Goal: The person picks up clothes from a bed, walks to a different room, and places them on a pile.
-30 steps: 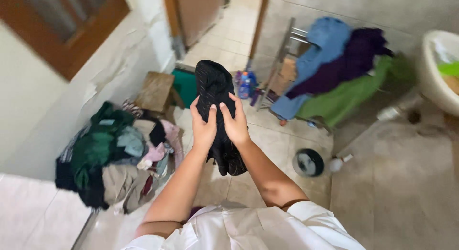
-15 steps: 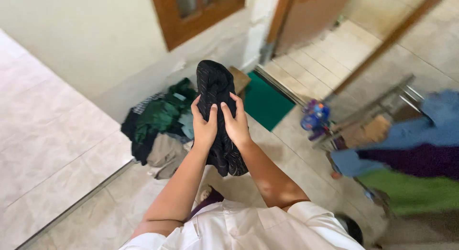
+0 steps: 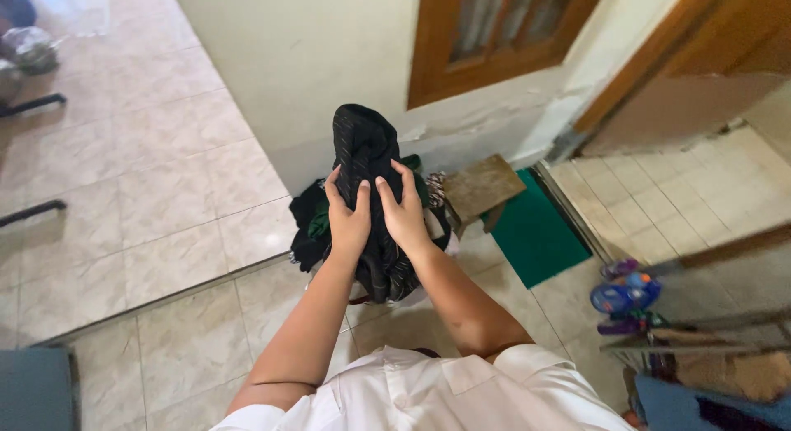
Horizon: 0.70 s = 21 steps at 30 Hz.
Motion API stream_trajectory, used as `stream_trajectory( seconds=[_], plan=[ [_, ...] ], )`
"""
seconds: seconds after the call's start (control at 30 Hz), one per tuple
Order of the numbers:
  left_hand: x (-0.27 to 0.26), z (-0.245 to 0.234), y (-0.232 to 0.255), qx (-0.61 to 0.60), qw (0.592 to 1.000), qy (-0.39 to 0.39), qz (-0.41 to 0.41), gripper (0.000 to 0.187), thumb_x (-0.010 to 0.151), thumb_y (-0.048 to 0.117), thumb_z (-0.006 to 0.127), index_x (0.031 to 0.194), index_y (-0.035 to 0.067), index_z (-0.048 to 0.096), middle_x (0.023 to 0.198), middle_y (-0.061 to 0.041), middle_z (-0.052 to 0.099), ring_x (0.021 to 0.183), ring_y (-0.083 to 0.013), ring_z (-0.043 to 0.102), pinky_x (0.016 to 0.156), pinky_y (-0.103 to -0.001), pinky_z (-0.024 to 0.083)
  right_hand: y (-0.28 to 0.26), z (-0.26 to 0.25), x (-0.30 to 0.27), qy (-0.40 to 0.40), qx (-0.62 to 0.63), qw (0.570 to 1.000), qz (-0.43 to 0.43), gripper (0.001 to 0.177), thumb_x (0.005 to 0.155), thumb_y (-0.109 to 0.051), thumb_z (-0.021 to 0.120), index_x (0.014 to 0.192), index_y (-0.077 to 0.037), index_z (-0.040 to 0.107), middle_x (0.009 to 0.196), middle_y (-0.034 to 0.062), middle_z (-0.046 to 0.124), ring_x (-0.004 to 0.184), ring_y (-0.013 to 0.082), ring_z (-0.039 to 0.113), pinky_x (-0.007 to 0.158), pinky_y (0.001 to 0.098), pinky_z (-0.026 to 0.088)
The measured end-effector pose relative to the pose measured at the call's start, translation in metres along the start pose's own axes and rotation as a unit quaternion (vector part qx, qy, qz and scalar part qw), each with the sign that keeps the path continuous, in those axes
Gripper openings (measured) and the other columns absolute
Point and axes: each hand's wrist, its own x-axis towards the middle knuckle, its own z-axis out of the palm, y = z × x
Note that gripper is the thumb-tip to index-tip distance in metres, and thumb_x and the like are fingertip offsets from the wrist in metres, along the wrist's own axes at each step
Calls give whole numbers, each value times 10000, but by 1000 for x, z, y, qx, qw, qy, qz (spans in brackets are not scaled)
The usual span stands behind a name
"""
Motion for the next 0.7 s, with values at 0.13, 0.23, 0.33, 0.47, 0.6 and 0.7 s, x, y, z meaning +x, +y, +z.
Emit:
stream_trajectory(
  seconds=[0.13, 0.23, 0.33, 0.47, 0.6, 0.7],
  plan=[
    [12, -18, -9, -8, 999, 37, -4, 544, 1000, 146, 657, 1452, -11, 398, 1256, -198, 659, 1159, -241, 662, 998, -338, 520, 12, 25, 13, -35, -9, 999, -11, 490, 1023, -276, 620, 1428, -28, 499, 1375, 164, 602, 1299, 239, 546, 1121, 364, 390],
    [21, -23, -10, 10, 998, 64, -17, 546, 993, 142, 657, 1450, -8, 398, 1253, -195, 664, 1151, -238, 671, 991, -336, 521, 24, 38, 25, -64, 25, 998, -12, 486, 1027, -275, 622, 1427, -26, 502, 1377, 165, 601, 1309, 242, 542, 1128, 363, 393],
    [24, -22, -15, 10, 996, 81, -33, 554, 988, 143, 653, 1456, -5, 397, 1233, -197, 676, 1135, -241, 672, 982, -337, 525, 32, 42, 32, -76, 11, 997, -19, 489, 1026, -278, 628, 1423, -22, 502, 1388, 165, 596, 1319, 248, 537, 1134, 365, 387],
    [32, -14, -32, 20, 994, 100, -27, 539, 995, 144, 645, 1451, -6, 399, 1237, -206, 671, 1140, -249, 677, 979, -344, 530, 38, 40, 46, -101, 11, 995, -2, 507, 1025, -294, 622, 1435, -25, 495, 1397, 172, 586, 1326, 253, 529, 1133, 367, 375],
    [44, -3, -60, 34, 994, 94, -37, 526, 1010, 159, 617, 1461, 4, 396, 1219, -220, 677, 1128, -260, 683, 961, -346, 538, 59, 38, 63, -103, -9, 995, -8, 545, 1016, -333, 635, 1446, -31, 488, 1410, 180, 590, 1332, 275, 545, 1136, 394, 396],
    [51, 3, -77, 18, 996, 55, -69, 534, 1034, 177, 574, 1492, 23, 347, 1240, -219, 661, 1132, -266, 673, 954, -346, 531, 81, 33, 78, -139, -43, 989, 7, 573, 1025, -343, 616, 1481, -40, 449, 1467, 196, 526, 1381, 309, 486, 1130, 425, 366]
  ],
)
